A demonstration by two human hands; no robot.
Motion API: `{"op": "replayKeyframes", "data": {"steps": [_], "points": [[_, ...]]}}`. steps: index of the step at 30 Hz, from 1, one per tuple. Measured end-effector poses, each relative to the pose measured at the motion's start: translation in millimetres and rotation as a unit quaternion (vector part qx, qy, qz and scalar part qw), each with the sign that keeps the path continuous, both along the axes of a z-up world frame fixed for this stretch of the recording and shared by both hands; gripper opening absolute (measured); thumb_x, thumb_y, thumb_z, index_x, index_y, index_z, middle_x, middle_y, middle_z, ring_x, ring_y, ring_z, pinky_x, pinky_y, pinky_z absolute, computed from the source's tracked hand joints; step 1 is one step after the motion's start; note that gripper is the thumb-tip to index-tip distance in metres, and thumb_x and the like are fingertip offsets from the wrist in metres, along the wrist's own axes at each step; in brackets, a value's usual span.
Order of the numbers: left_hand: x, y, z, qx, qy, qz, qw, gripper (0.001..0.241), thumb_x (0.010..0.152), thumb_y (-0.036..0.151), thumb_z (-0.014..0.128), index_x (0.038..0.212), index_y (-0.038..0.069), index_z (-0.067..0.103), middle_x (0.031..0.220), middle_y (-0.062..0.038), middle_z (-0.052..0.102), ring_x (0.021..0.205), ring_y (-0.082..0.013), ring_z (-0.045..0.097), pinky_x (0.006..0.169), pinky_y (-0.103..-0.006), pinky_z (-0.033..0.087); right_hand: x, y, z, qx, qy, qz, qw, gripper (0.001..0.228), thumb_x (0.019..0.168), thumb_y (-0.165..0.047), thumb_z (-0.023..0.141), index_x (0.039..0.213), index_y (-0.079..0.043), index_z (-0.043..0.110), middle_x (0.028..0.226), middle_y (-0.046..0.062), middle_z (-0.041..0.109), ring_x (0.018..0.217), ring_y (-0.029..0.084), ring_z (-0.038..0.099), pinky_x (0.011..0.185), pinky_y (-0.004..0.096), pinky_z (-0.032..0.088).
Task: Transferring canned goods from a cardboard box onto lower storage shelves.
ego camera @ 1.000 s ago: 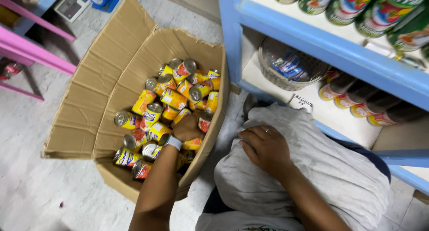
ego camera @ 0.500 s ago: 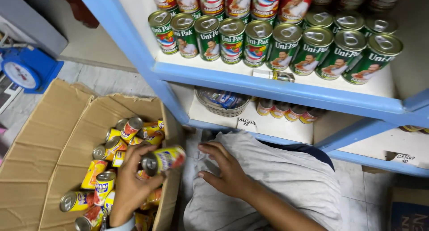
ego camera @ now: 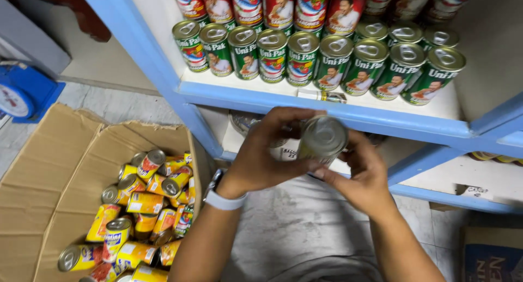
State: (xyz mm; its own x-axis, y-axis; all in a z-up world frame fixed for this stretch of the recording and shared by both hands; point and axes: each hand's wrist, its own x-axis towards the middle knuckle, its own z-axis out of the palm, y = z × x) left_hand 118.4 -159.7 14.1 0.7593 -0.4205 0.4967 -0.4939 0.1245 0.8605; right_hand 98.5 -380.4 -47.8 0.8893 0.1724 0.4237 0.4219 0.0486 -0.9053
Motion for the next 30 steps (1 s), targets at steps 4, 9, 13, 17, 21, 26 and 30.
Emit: {"op": "replayKeyframes", "data": {"steps": [4, 9, 13, 17, 21, 26, 30], "points": [[43, -34, 9, -0.015, -0.075, -0.011, 0.997, 0.063, 0.093, 0.018, 0.084, 0.146, 0.007, 0.051, 0.144, -0.007, 0.06, 0.134, -0.0195, 0.059, 0.113, -0.0352, 0.054, 20, -14, 27, -0.007, -0.049, -0.087, 0.995, 0.074, 0.081, 0.003, 0.082, 0.146, 0.003, 0.047, 0.137, 0.011, 0.061, 0.127, 0.018, 0.063, 0.11, 0.037, 0.054], [98, -72, 8, 0.073, -0.296, 0.226, 0.925, 0.029, 0.106, 0.023, 0.071, 0.133, 0.015, 0.063, 0.14, 0.001, 0.064, 0.127, -0.0223, 0.06, 0.114, -0.0379, 0.045, 60, -40, 48, -0.022, -0.158, -0.188, 0.969, 0.068, 0.087, 0.007, 0.082, 0.144, 0.001, 0.045, 0.137, 0.009, 0.06, 0.13, 0.016, 0.062, 0.115, 0.033, 0.053], [117, -93, -5, 0.155, -0.33, 0.323, 0.873, 0.032, 0.1, 0.025, 0.07, 0.131, 0.015, 0.065, 0.138, -0.002, 0.062, 0.129, -0.0267, 0.055, 0.119, -0.0511, 0.038, 89, -55, 70, -0.036, -0.205, -0.203, 0.957, 0.064, 0.094, 0.007, 0.084, 0.144, 0.001, 0.044, 0.139, 0.008, 0.059, 0.131, 0.016, 0.061, 0.118, 0.032, 0.051], [118, -97, -9, 0.226, -0.34, 0.358, 0.84, 0.034, 0.097, 0.027, 0.07, 0.128, 0.015, 0.066, 0.134, -0.004, 0.062, 0.13, -0.0281, 0.054, 0.122, -0.0601, 0.031, 121, -70, 81, -0.135, -0.204, -0.258, 0.934, 0.064, 0.093, 0.004, 0.088, 0.142, 0.002, 0.048, 0.134, 0.011, 0.065, 0.129, 0.018, 0.063, 0.115, 0.034, 0.052], [116, -95, -9, 0.238, -0.339, 0.352, 0.839, 0.034, 0.097, 0.026, 0.069, 0.13, 0.015, 0.066, 0.134, -0.005, 0.062, 0.132, -0.0283, 0.053, 0.123, -0.0586, 0.031, 157, -79, 85, -0.202, -0.184, -0.256, 0.928, 0.056, 0.089, -0.001, 0.088, 0.133, 0.004, 0.052, 0.125, 0.01, 0.071, 0.118, 0.017, 0.069, 0.105, 0.033, 0.056], [115, -94, -7, 0.232, -0.334, 0.342, 0.847, 0.035, 0.098, 0.026, 0.068, 0.131, 0.014, 0.065, 0.135, -0.005, 0.062, 0.132, -0.0284, 0.053, 0.123, -0.0582, 0.031, 175, -74, 100, -0.288, -0.082, -0.327, 0.896, 0.052, 0.085, -0.016, 0.095, 0.115, 0.004, 0.057, 0.102, 0.013, 0.071, 0.088, 0.02, 0.063, 0.077, 0.035, 0.052], [113, -94, -6, 0.238, -0.33, 0.344, 0.847, 0.035, 0.098, 0.026, 0.068, 0.131, 0.015, 0.065, 0.135, -0.005, 0.062, 0.132, -0.0286, 0.053, 0.124, -0.0591, 0.03, 185, -81, 92, -0.305, -0.094, -0.34, 0.885, 0.052, 0.083, -0.02, 0.096, 0.114, 0.004, 0.062, 0.098, 0.015, 0.073, 0.081, 0.021, 0.064, 0.072, 0.037, 0.052]]}}
